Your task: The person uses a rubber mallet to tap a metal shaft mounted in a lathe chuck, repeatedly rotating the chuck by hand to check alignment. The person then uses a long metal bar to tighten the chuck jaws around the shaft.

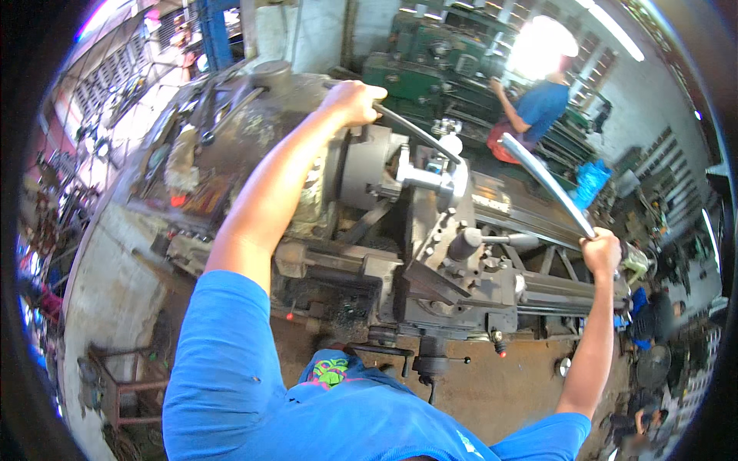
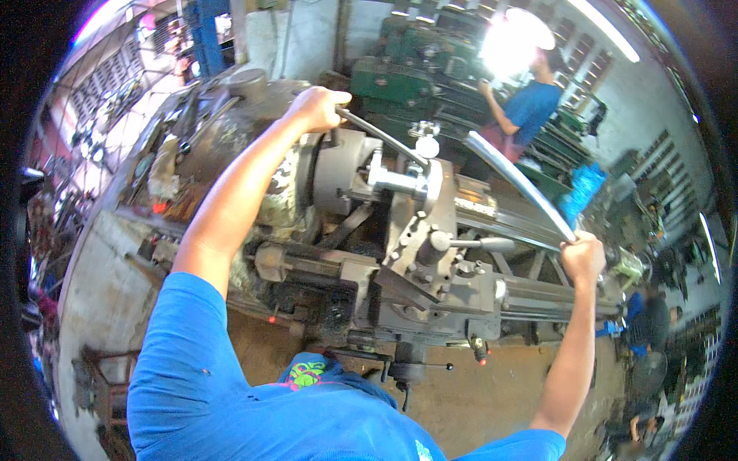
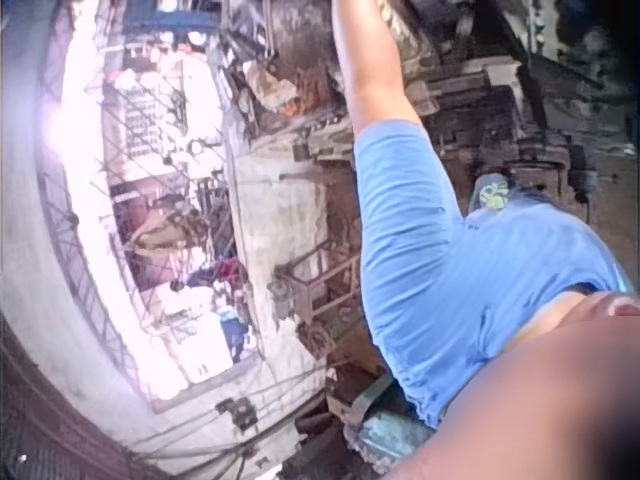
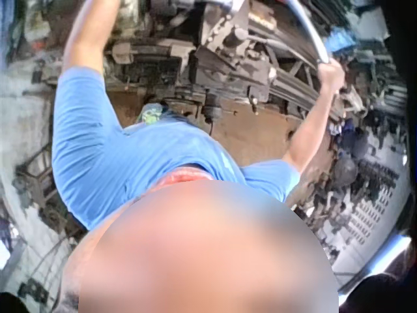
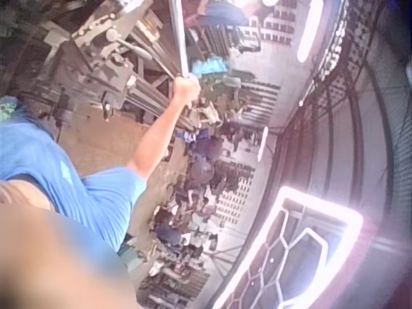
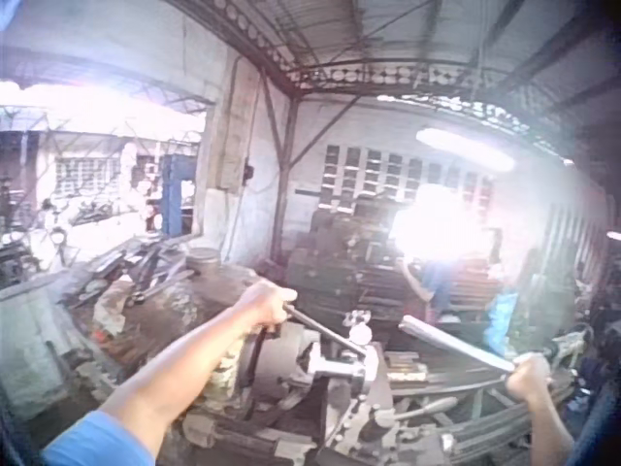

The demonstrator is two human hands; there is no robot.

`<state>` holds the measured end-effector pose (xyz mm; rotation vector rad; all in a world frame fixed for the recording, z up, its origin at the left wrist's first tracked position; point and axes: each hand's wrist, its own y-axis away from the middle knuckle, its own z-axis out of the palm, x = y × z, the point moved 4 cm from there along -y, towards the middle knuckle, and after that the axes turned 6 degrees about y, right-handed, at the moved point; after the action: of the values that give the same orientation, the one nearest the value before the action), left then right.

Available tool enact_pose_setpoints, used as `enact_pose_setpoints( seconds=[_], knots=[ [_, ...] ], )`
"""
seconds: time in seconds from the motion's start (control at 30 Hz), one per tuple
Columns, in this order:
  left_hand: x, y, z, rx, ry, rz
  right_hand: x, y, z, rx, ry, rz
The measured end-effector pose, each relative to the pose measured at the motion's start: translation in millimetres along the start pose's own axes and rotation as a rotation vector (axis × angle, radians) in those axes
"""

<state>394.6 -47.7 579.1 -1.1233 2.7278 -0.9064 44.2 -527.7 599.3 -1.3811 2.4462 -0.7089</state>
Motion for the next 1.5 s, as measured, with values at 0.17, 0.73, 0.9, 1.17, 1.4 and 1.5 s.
enact_pose_setpoints(
  seconds=[0.17, 0.73, 0.9, 1.17, 1.4, 1.5],
  knots=[
    [-18, -33, 9, -0.05, 0.02, -0.106, -18, 19, -12, -0.024, 0.103, 0.01],
    [-52, -73, 25, -0.235, 0.23, 0.069, -109, 51, -10, -0.152, -0.019, 0.244],
    [-42, -76, 19, -0.365, 0.161, 0.182, -147, 30, -24, -0.183, 0.059, 0.204],
    [-35, -84, 18, -0.959, 0.339, 0.279, -267, 0, -17, -0.185, -0.103, -0.202],
    [-38, -64, 12, -0.545, 0.253, 0.655, -257, 47, -43, -0.431, -0.06, -0.059],
    [-31, -50, 1, -0.483, 0.194, 0.591, -252, 56, -24, -0.606, 0.111, 0.124]
  ],
)
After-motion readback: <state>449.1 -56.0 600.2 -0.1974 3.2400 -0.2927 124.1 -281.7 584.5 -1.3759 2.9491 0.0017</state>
